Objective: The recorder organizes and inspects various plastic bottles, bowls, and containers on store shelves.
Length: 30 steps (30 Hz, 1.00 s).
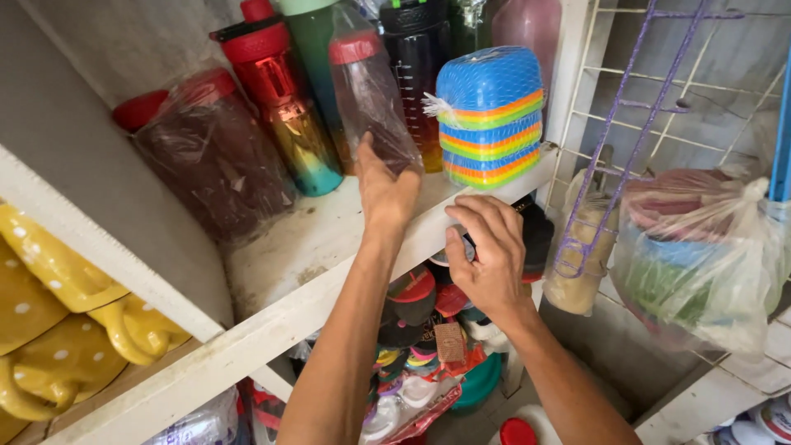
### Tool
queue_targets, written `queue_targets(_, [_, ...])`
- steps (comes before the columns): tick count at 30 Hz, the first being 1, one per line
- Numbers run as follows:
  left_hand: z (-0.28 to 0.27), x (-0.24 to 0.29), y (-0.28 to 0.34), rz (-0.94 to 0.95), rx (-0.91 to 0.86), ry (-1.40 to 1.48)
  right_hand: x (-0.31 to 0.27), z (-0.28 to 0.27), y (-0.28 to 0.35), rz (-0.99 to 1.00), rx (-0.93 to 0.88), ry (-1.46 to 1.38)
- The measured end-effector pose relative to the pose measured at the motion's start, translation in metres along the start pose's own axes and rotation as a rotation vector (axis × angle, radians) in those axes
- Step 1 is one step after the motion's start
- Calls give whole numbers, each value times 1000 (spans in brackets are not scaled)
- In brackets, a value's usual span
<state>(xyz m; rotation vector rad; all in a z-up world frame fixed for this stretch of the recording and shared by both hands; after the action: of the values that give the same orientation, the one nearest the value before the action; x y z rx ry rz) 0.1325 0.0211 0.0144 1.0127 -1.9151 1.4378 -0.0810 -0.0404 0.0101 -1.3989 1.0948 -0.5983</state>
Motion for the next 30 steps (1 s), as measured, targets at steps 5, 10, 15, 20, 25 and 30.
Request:
queue_targets(5, [-9,4,8,-45,-6,8,-2,2,1,-27,-4,41])
queue_targets(10, [-52,88,79,513,167,-75,1,2,6,-74,25,98])
queue_targets(15, [-88,95,214,516,-74,-116,1,0,7,-86,-47,50])
queue_targets(20, [-95,-17,321,228,-249,-42,-30,2,10,-80,-108,10])
queue_targets(25, [-81,-140,372,-900,-193,940,-160,35,48,-362,-363,-455])
queue_targets(30, [-117,-174,401,-102,314,825,-221,76,182,-529,-784,-820])
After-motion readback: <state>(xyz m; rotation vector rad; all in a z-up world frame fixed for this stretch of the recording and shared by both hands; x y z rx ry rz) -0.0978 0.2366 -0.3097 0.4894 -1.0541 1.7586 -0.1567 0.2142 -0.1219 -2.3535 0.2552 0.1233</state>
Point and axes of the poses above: each hand's wrist, its own y-axis away from the middle knuckle, its own z-axis out of the palm, x = y × z, the point moved 9 cm from there along -y, towards the middle knuckle, and after that the axes turned 11 degrees about -y, right-handed, at the moved point
